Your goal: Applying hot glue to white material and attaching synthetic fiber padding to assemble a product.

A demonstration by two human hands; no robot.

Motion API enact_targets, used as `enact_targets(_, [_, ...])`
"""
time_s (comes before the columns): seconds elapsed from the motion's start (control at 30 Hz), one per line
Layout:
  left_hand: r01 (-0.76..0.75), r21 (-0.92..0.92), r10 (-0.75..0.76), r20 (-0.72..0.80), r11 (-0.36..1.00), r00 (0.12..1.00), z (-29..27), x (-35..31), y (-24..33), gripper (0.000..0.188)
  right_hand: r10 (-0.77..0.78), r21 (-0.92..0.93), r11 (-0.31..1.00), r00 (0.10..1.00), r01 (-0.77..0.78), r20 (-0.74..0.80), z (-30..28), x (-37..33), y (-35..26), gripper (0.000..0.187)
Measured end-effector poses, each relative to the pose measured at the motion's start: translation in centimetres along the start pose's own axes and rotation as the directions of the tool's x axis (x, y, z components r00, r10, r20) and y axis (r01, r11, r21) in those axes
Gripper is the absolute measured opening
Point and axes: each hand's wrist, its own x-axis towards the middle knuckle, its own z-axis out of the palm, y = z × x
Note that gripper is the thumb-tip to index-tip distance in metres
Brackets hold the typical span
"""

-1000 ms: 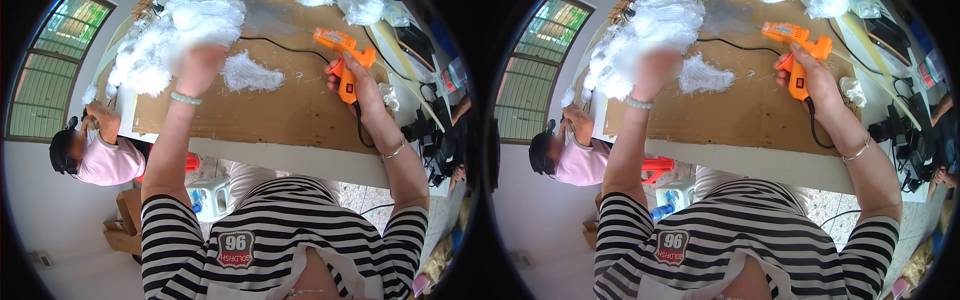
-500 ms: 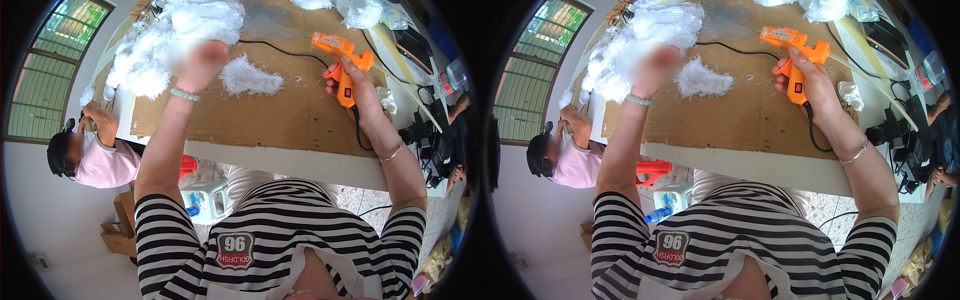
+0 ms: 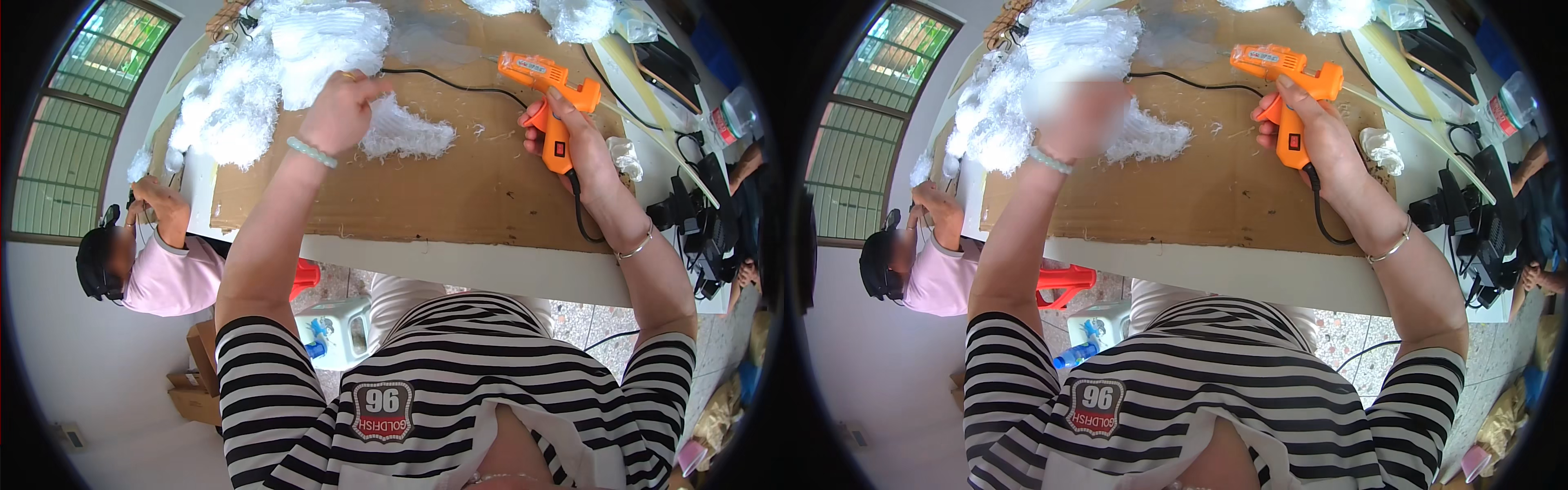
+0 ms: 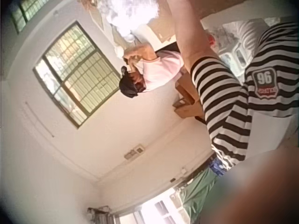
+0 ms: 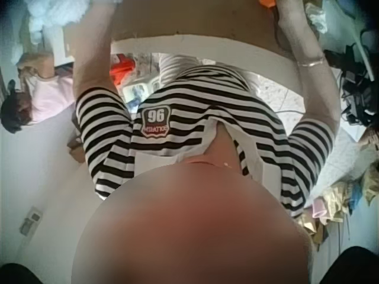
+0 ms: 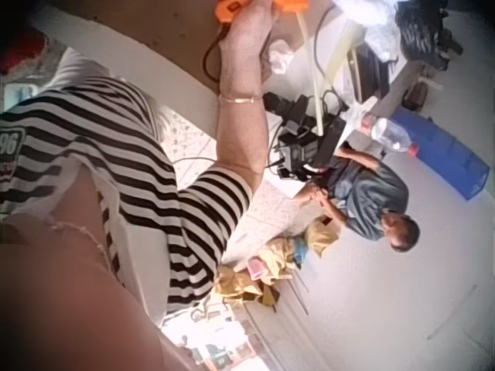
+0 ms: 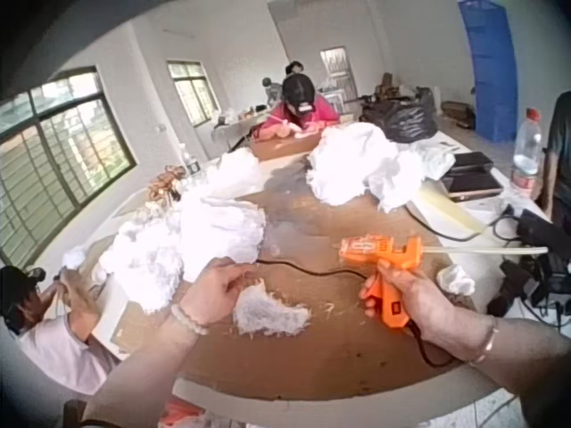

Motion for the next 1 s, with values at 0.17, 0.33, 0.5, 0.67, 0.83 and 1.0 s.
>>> enact_targets(0.17, [0.060,-0.003,-0.059,0.131,0.998,0.990,0.4,-1.0,0.0,0.026,-0.013,-0.004,1.000,1.000,0.013,0.005,0.1,-0.1,-0.1,0.034])
enact_targets(0.33, [0.419,-0.238,-0.387,0.171,0.876,0.906,0.1,-0.6,0.8,0.024,-0.015,-0.047,0.999,1.000,0.015,0.006,0.3,-0.2,-0.3,0.035])
enact_targets(0.5, [-0.017,0.058,0.011,0.099,0.998,0.995,0.5,-0.7,0.1,0.024,-0.005,-0.056,0.998,1.000,0.006,0.013,0.2,-0.2,-0.3,0.035])
enact_targets(0.67, [0.229,-0.223,-0.210,0.106,0.948,0.972,-0.4,-0.5,-0.1,0.025,-0.015,-0.047,0.999,1.000,0.015,0.007,0.2,-0.3,-0.2,0.035])
enact_targets(0.83, [0.202,-0.227,-0.166,0.168,0.953,0.972,-0.3,-0.7,1.3,0.026,-0.012,-0.059,0.998,1.000,0.013,0.012,0.2,-0.2,-0.1,0.033])
enact_targets(1.0, [-0.184,0.070,0.169,0.182,0.981,0.969,-0.9,-1.1,2.1,0.027,-0.011,-0.068,0.998,1.000,0.012,0.015,0.1,-0.1,-0.1,0.034])
